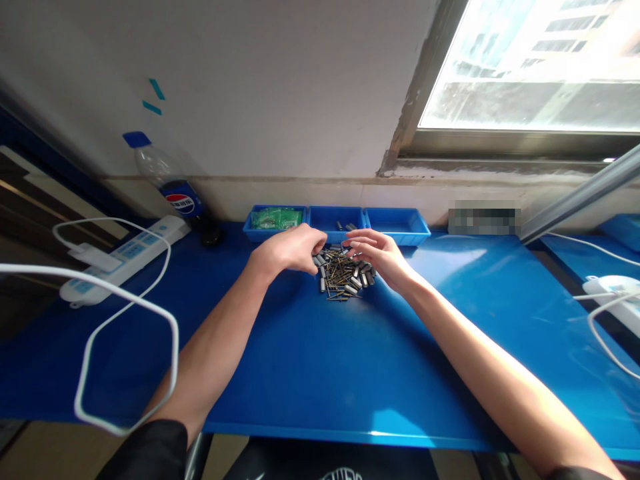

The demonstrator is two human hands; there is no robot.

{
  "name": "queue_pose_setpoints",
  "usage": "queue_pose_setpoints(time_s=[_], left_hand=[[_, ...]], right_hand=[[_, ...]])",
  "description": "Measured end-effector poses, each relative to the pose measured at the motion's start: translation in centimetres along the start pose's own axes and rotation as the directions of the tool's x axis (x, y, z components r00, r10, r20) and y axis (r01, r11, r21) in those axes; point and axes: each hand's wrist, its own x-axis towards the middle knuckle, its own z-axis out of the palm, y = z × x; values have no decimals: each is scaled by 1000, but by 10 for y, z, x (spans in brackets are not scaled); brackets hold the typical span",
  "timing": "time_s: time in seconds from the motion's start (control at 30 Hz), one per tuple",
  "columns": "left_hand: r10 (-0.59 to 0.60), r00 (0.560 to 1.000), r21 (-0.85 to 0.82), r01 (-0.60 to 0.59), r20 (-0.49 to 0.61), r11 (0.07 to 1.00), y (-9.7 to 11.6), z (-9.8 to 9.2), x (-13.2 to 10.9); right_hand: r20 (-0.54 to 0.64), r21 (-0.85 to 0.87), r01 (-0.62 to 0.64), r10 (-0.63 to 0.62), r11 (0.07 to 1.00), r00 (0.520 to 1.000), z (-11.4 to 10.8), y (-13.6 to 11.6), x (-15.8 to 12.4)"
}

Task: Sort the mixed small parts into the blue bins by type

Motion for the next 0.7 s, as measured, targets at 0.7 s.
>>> queue_pose_setpoints(time_s=[0.7], left_hand=[[135,990,-146,-139,-38,979,-5,14,15]], right_hand=[[116,-622,140,-86,771,990,-17,-14,1]])
